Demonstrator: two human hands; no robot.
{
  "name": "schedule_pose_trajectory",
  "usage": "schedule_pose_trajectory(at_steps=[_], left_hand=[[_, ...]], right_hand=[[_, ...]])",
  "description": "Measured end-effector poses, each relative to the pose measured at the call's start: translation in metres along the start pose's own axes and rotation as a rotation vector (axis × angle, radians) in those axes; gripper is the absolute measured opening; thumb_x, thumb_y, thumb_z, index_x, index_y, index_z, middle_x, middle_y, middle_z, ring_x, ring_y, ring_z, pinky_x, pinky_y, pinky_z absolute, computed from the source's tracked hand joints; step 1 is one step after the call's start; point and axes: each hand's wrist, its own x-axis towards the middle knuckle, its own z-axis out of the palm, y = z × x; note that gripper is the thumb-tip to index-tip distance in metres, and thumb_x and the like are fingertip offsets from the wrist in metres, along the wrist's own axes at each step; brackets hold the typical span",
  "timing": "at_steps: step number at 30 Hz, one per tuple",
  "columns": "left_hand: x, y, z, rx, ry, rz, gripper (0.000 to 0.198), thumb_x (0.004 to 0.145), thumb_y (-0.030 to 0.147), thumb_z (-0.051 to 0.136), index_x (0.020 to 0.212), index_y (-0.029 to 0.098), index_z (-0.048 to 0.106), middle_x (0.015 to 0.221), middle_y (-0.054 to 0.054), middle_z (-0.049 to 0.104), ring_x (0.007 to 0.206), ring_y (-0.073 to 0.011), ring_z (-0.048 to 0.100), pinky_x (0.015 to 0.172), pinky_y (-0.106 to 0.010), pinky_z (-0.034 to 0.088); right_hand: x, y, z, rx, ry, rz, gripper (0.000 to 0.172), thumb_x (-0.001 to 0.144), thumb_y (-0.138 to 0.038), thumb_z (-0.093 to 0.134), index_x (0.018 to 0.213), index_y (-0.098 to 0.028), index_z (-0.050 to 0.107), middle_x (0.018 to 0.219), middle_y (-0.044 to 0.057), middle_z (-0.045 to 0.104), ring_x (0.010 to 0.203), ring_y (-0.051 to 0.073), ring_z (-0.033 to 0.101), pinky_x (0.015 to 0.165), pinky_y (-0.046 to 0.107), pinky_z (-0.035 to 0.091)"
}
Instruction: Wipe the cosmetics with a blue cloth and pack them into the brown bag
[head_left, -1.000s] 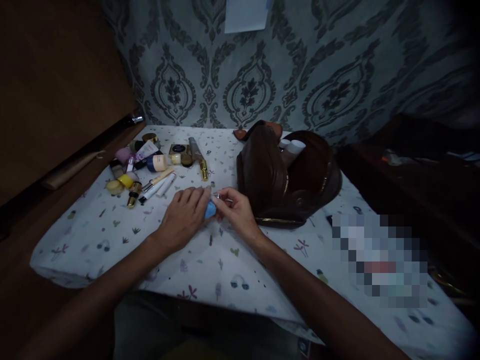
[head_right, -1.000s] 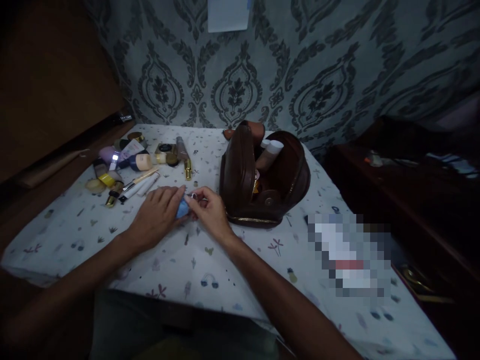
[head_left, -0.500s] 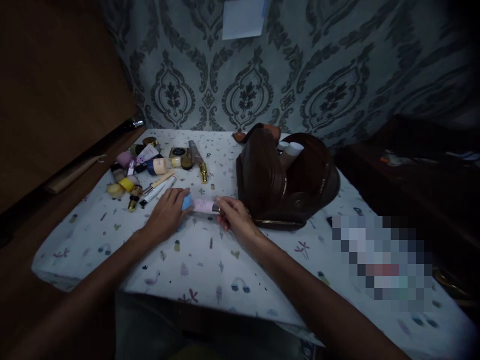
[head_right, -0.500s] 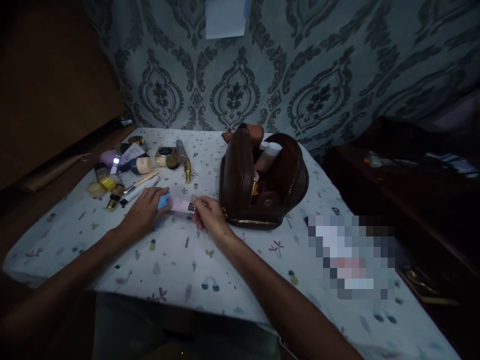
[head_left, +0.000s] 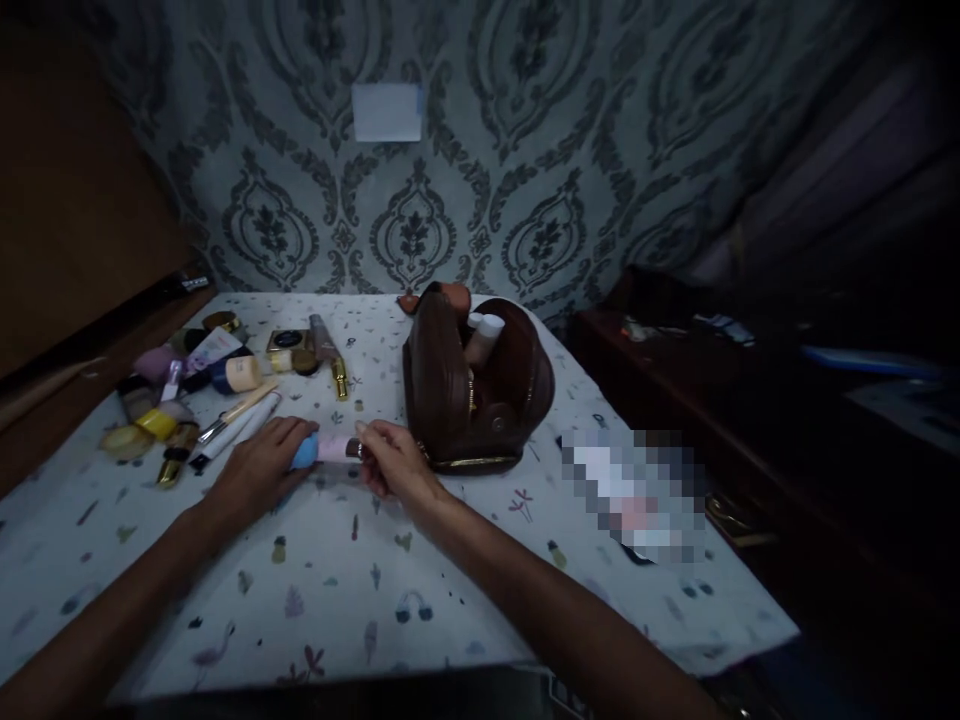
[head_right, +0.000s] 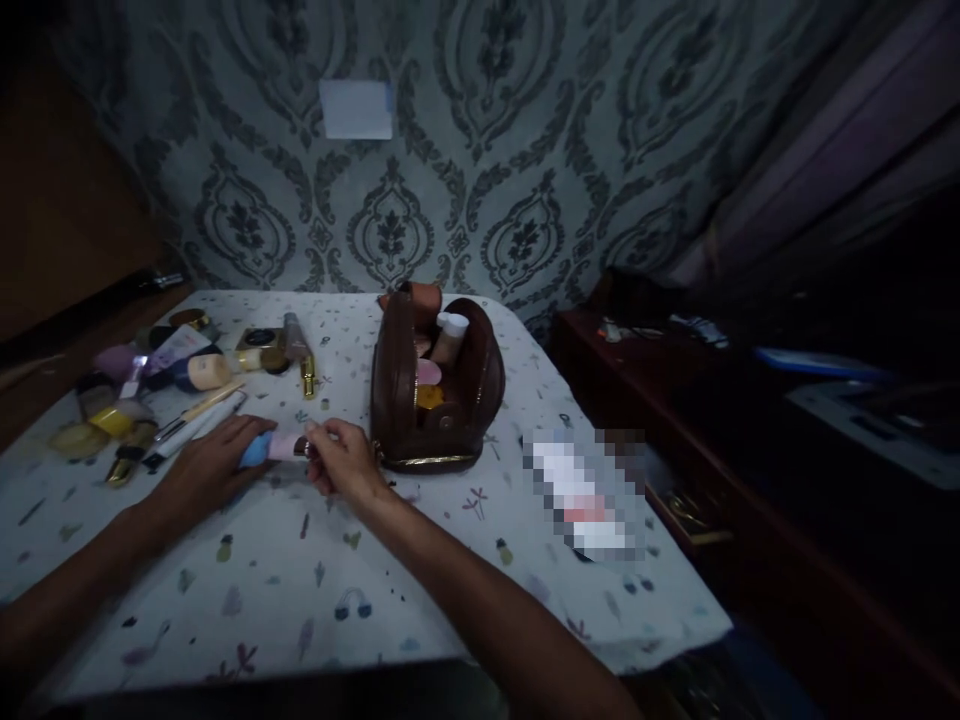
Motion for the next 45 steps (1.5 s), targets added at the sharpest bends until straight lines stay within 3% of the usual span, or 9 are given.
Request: schedule_pose_trajectory(at_steps=[7,13,16,20,25,32,37,41,45], left_hand=[[0.021,0.047,-0.032,-0.486,-0.028,-0.07,0.029,0.094,0.045,0.052,0.105,0.02,0.064,0.099,-0.005,0.072,0.087,-0.021,0.068,0.076,-0.029,0.055],[0.042,0.08,-0.043,-0.731,0.052,-0.144,0.027,0.085,0.046,0.062,0.081,0.019,0.066,0.07,-0.003,0.069,0.062,-0.0192,0.066,0.057,-0.027,0.055],[0.051,0.095,-0.042,-0.792,0.125,-0.22,0.026,0.084,0.045,0.064,0.076,0.02,0.065,0.057,0.001,0.062,0.048,-0.0153,0.057,0.044,-0.024,0.048],[0.065,0.115,-0.038,-0.843,0.284,-0.239,0.026,0.083,0.044,0.066,0.076,0.02,0.064,0.058,0.003,0.061,0.05,-0.0134,0.056,0.047,-0.023,0.049],[0.088,0.141,-0.043,-0.801,0.279,-0.158,0.031,0.086,0.043,0.064,0.067,0.02,0.058,0.052,0.005,0.054,0.044,-0.0111,0.049,0.043,-0.022,0.044],[0.121,0.172,-0.055,-0.55,0.203,0.026,0.04,0.094,0.047,0.051,0.065,0.021,0.053,0.054,0.005,0.051,0.048,-0.0102,0.048,0.048,-0.021,0.041],[0.138,0.16,-0.052,-0.17,0.115,0.189,0.04,0.098,0.052,0.042,0.1,0.023,0.069,0.075,-0.001,0.069,0.064,-0.0168,0.064,0.062,-0.026,0.048],[0.137,0.141,-0.048,0.07,0.067,0.213,0.041,0.098,0.049,0.041,0.121,0.026,0.067,0.095,-0.007,0.076,0.071,-0.0239,0.07,0.062,-0.031,0.05],[0.129,0.131,-0.042,-0.029,0.104,0.206,0.039,0.099,0.048,0.042,0.119,0.025,0.066,0.107,-0.006,0.077,0.081,-0.0242,0.073,0.068,-0.032,0.054]], right_hand=[[-0.02,-0.031,-0.002,0.067,-0.108,-0.397,0.05,0.071,-0.059,0.076,0.097,-0.019,0.062,0.065,-0.007,0.055,0.052,0.007,0.048,0.049,0.02,0.037],[-0.033,-0.041,-0.017,-0.244,0.058,-0.653,0.027,0.08,-0.041,0.075,0.086,-0.016,0.068,0.076,-0.004,0.047,0.067,0.009,0.046,0.059,0.022,0.039],[-0.048,-0.047,-0.028,-0.326,0.085,-0.716,0.024,0.09,-0.039,0.064,0.091,-0.016,0.068,0.083,-0.001,0.051,0.074,0.012,0.052,0.064,0.023,0.044],[-0.066,-0.057,-0.04,-0.355,0.096,-0.786,0.03,0.097,-0.038,0.054,0.116,-0.017,0.065,0.103,0.006,0.062,0.094,0.018,0.059,0.081,0.029,0.052],[-0.081,-0.062,-0.051,-0.224,0.054,-0.741,0.051,0.102,-0.037,0.046,0.151,-0.031,0.038,0.139,0.005,0.058,0.121,0.021,0.059,0.104,0.035,0.049],[-0.095,-0.068,-0.074,-0.01,0.153,-0.595,0.055,0.098,-0.041,0.052,0.151,-0.037,0.037,0.13,0.004,0.061,0.094,0.019,0.068,0.064,0.026,0.062],[-0.097,-0.081,-0.098,0.08,0.162,-0.505,0.055,0.091,-0.044,0.059,0.142,-0.028,0.046,0.107,0.005,0.067,0.069,0.016,0.068,0.04,0.021,0.052],[-0.097,-0.097,-0.12,-0.06,0.233,-0.467,0.056,0.085,-0.038,0.064,0.136,-0.022,0.05,0.097,0.005,0.068,0.068,0.018,0.069,0.035,0.02,0.043],[-0.085,-0.12,-0.143,-0.345,0.24,-0.437,0.051,0.079,-0.024,0.065,0.128,-0.022,0.052,0.086,0.0,0.068,0.059,0.016,0.065,0.042,0.021,0.043]])
